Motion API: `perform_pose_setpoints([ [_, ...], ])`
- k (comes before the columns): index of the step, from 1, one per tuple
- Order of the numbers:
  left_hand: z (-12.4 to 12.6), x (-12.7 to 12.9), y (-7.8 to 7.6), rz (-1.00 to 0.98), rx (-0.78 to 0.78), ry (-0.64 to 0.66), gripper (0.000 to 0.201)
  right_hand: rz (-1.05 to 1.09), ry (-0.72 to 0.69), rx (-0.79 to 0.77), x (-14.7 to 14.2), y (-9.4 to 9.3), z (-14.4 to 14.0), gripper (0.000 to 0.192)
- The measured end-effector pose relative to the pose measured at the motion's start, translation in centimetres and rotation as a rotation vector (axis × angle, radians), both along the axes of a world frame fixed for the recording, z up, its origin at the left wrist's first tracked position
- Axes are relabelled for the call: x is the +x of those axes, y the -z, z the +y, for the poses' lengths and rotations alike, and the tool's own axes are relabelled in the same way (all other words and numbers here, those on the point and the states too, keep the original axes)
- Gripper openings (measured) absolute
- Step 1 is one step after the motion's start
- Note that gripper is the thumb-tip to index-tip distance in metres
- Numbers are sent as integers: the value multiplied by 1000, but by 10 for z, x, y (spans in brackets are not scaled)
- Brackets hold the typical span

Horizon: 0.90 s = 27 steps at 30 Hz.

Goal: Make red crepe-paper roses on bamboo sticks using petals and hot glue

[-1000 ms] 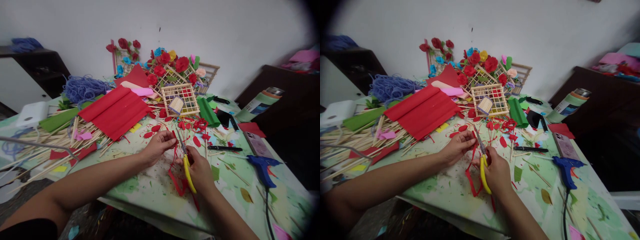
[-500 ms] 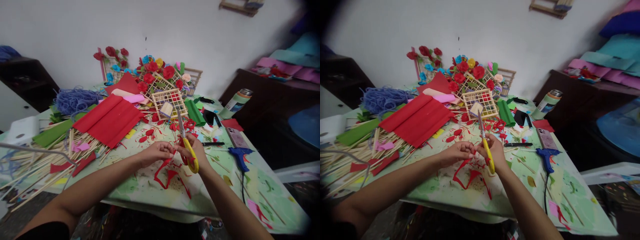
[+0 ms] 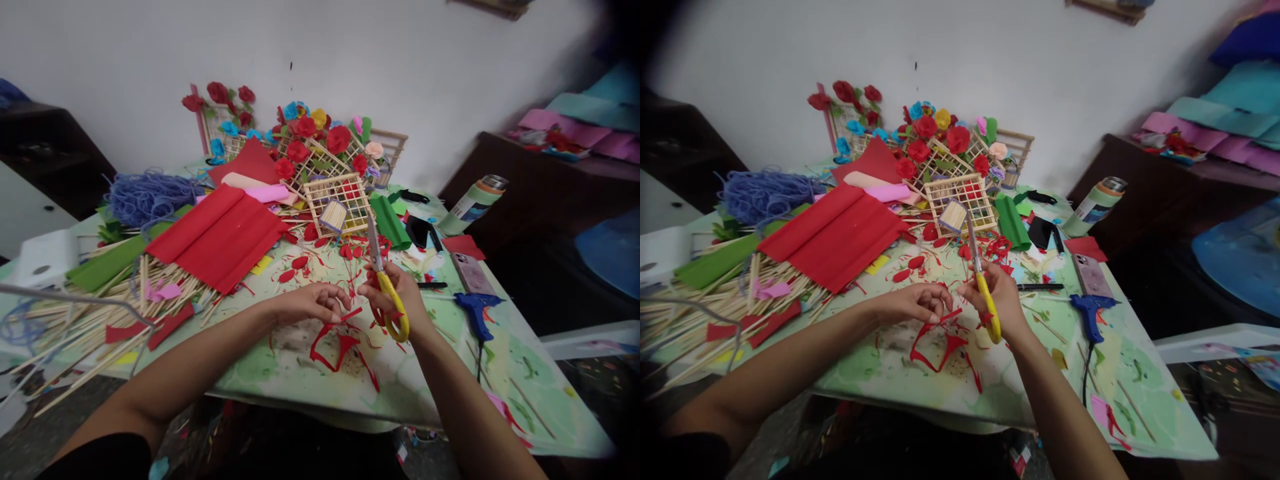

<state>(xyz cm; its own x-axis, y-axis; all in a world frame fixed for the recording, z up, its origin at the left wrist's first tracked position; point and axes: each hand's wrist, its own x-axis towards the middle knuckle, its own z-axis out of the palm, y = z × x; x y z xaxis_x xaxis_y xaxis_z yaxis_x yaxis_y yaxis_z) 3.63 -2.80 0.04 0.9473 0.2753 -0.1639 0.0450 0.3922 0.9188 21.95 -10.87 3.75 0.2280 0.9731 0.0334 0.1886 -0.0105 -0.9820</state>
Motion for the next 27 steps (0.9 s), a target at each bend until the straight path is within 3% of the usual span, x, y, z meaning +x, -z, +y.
perform_pose_setpoints([
  [3,2,0,-2,8,4,-47,33,-35,-130,-90,-3,0,-1,42],
  [6,5,1,0,12,0,-70,32,2,-171,-117,-8,-1,-2,38],
  [10,5,1,5,-12,-36,-64,34,100,-95,-80,-11,1,0,38],
  [15,4,1,8,-21,-59,74,38,107,66,-2,1,4,7,41],
  [18,13,-5,4,32,66,39,30,103,143,27,11,3,9,41],
  [20,26,-12,-1,66,180,-57,26,106,171,59,15,3,8,43],
  [27,71,-37,-19,190,853,-249,23,201,171,-36,-11,20,6,40],
])
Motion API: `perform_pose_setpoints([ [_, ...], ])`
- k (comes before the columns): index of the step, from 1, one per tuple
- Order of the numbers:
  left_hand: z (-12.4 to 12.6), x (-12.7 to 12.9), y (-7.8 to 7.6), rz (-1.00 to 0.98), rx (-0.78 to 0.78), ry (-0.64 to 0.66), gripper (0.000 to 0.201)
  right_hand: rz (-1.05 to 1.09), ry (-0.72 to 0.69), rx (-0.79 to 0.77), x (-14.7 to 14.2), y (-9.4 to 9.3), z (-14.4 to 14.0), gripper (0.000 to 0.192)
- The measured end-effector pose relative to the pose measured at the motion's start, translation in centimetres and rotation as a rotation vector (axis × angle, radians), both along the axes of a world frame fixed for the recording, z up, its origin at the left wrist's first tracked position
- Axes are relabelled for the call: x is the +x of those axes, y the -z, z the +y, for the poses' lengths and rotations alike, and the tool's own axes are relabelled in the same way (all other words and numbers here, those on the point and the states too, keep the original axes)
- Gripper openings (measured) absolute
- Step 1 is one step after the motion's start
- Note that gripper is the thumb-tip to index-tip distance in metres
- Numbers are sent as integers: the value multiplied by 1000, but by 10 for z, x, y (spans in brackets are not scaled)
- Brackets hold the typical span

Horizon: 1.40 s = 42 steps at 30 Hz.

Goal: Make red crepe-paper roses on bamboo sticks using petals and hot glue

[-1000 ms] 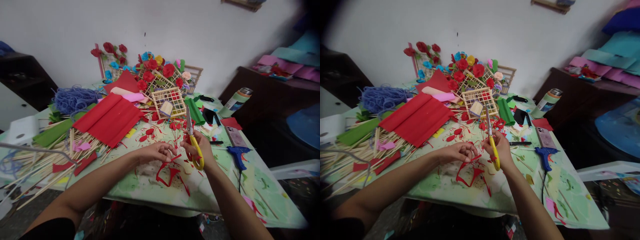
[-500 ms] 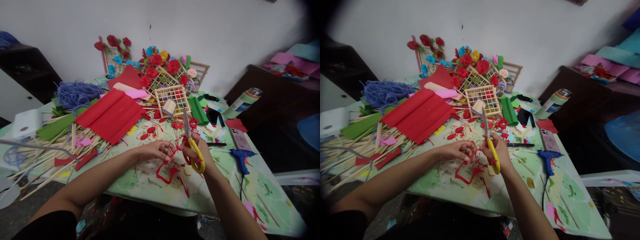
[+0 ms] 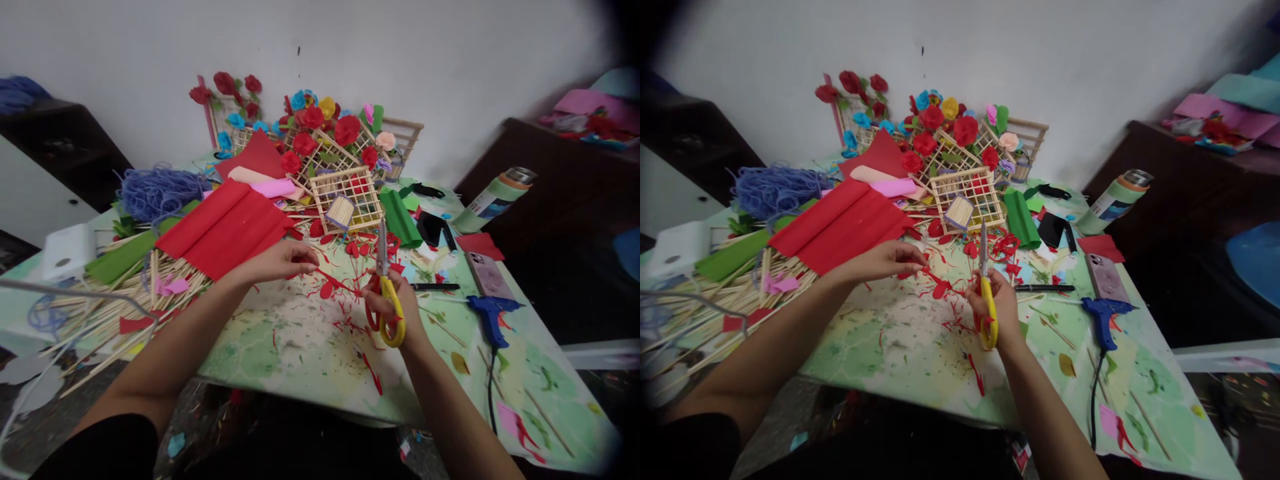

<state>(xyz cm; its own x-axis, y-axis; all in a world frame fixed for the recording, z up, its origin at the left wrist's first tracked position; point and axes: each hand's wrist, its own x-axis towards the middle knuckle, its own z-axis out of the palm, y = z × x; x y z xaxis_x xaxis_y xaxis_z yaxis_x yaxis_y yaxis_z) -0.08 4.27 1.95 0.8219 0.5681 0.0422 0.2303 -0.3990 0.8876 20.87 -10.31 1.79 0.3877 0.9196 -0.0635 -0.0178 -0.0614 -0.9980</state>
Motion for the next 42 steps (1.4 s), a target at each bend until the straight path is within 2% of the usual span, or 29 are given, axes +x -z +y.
perform_pose_setpoints([
  [2,-2,-2,2,-10,243,-165,23,86,16,3,-15,12,0,40],
  [4,-13,-2,8,-90,461,-457,27,220,40,31,-30,25,-1,41],
  [6,-32,-2,13,-116,495,-632,24,338,59,48,-42,35,-2,42],
  [7,-43,-2,16,-105,444,-615,24,376,67,48,-46,38,-3,42],
  [9,-64,0,21,-19,286,-444,33,408,72,34,-52,42,-3,41],
  [11,-79,4,26,60,73,-262,38,419,68,24,-56,42,-3,40],
  [12,-84,6,29,57,-49,-230,37,422,69,21,-58,42,-3,40],
  [14,-88,12,35,-37,-262,-254,29,413,76,13,-61,40,-3,41],
  [17,-86,17,42,-289,-571,-399,32,392,84,-2,-67,36,-5,42],
  [20,-81,18,44,-477,-762,-497,36,399,79,-16,-71,35,-8,43],
  [26,-78,17,43,-572,-854,-560,23,422,23,-73,-78,38,-15,45],
  [32,-79,18,47,-586,-916,-591,24,307,-18,-58,-81,43,-23,42],
  [42,-83,19,50,-545,-909,-638,28,229,-32,-122,-80,43,-33,41],
])
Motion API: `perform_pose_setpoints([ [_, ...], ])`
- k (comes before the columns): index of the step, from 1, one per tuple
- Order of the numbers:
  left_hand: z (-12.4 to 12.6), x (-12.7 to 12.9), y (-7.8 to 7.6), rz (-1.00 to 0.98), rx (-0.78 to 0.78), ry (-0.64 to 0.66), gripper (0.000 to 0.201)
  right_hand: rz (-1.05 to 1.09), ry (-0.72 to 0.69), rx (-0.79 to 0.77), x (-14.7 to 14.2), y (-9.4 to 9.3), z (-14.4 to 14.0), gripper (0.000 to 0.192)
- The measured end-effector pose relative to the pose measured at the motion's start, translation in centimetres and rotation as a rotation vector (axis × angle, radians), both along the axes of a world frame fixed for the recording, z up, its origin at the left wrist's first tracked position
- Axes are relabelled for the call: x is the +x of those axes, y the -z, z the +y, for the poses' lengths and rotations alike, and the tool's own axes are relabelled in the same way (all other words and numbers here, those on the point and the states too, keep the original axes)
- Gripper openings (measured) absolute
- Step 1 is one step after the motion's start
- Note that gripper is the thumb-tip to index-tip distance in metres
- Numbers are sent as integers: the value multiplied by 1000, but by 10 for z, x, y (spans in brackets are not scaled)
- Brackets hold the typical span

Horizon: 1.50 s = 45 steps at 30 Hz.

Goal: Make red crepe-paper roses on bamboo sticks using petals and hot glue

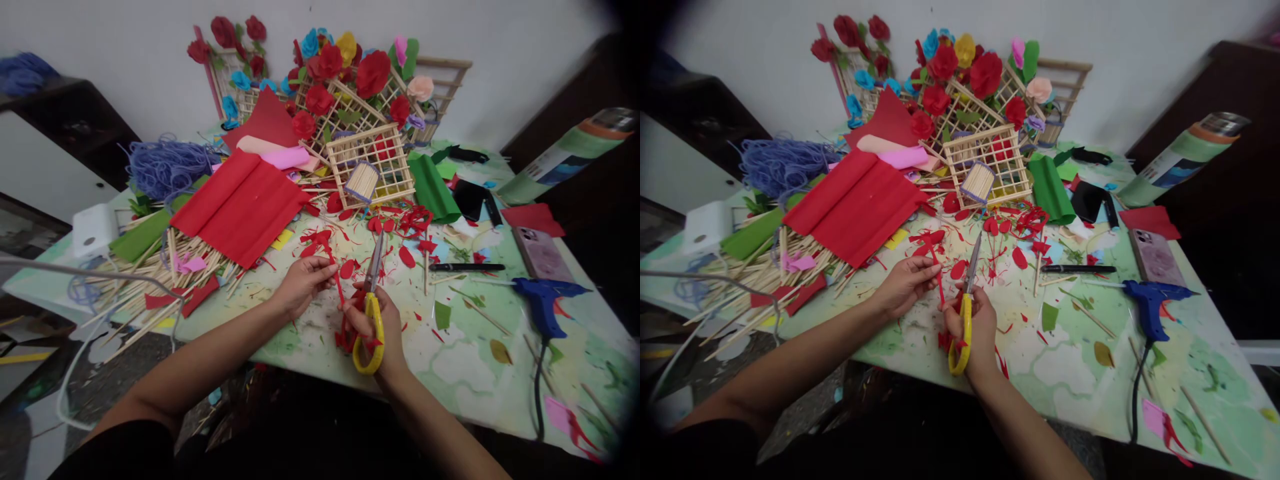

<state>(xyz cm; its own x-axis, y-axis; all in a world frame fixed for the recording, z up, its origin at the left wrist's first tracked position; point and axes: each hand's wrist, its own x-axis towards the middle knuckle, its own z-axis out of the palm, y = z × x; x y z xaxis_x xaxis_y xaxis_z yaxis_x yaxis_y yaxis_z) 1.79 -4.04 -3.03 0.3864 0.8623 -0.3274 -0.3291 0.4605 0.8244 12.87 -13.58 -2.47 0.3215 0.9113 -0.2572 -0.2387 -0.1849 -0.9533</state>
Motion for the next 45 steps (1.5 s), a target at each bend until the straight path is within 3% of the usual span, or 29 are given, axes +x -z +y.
perform_pose_setpoints([
  [6,1,-2,3,7,6,8,27,-235,-42,-13,21,-2,-7,44],
  [13,1,-3,3,3,-10,31,29,-1093,-176,-154,50,-15,-32,36],
  [18,0,-2,1,-6,-23,48,30,-1392,-275,-130,48,-9,-37,44],
  [45,-2,-4,-1,-86,-160,102,13,-1383,-417,-195,39,-14,-24,47],
])
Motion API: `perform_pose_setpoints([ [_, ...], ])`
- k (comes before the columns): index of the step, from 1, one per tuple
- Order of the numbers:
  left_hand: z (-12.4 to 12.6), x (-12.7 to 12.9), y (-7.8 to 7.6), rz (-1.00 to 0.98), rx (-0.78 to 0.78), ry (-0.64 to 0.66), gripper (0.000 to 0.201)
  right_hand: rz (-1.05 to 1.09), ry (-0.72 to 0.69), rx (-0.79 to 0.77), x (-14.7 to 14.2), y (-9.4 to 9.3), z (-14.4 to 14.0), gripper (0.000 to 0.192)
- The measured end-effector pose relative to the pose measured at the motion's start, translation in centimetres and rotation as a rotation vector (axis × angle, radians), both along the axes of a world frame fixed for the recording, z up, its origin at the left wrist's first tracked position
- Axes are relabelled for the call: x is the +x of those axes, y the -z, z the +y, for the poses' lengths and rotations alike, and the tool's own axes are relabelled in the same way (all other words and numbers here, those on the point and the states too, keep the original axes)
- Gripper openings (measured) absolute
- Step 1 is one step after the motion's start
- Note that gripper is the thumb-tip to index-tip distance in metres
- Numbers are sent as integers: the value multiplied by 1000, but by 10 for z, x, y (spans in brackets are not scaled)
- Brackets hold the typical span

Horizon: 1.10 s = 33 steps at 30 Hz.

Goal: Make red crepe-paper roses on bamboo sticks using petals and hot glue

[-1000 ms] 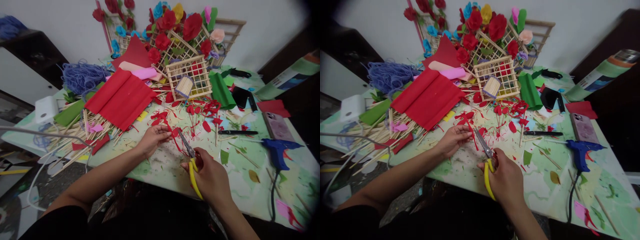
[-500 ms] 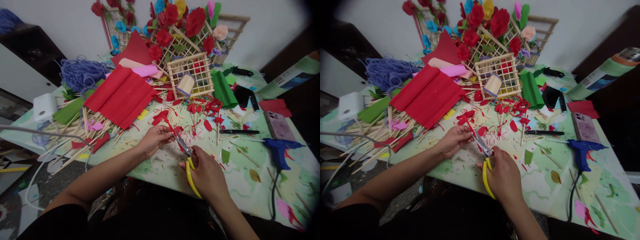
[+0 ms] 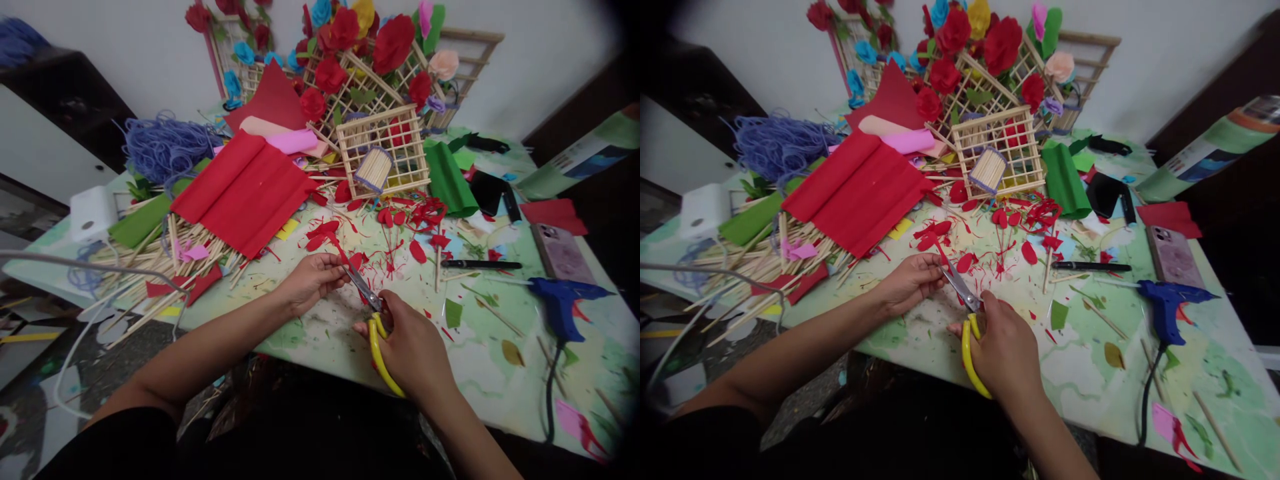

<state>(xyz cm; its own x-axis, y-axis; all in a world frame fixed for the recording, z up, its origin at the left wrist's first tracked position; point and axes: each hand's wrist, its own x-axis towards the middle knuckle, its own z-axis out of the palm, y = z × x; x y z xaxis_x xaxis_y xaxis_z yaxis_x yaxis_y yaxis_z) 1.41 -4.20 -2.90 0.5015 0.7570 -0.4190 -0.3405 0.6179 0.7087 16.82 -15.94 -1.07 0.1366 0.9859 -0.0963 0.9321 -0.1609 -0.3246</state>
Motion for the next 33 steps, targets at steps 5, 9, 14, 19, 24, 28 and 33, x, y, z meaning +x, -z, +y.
perform_pose_setpoints([
  [5,1,0,1,-3,-2,14,12,3,4,-9,0,1,-1,50],
  [9,1,-1,1,-9,2,15,11,-8,1,-3,0,1,-2,41],
  [14,1,0,1,-3,-12,12,10,-24,17,-4,-1,1,-1,34],
  [19,1,0,-1,-5,-31,22,8,-28,27,9,-1,4,-1,33],
  [24,1,0,-3,2,-45,19,9,-28,24,26,-2,9,-1,30],
  [28,1,0,-3,12,-46,8,11,-1,39,34,0,9,-1,29],
  [33,3,0,-5,23,-22,36,12,350,200,108,9,10,6,37],
])
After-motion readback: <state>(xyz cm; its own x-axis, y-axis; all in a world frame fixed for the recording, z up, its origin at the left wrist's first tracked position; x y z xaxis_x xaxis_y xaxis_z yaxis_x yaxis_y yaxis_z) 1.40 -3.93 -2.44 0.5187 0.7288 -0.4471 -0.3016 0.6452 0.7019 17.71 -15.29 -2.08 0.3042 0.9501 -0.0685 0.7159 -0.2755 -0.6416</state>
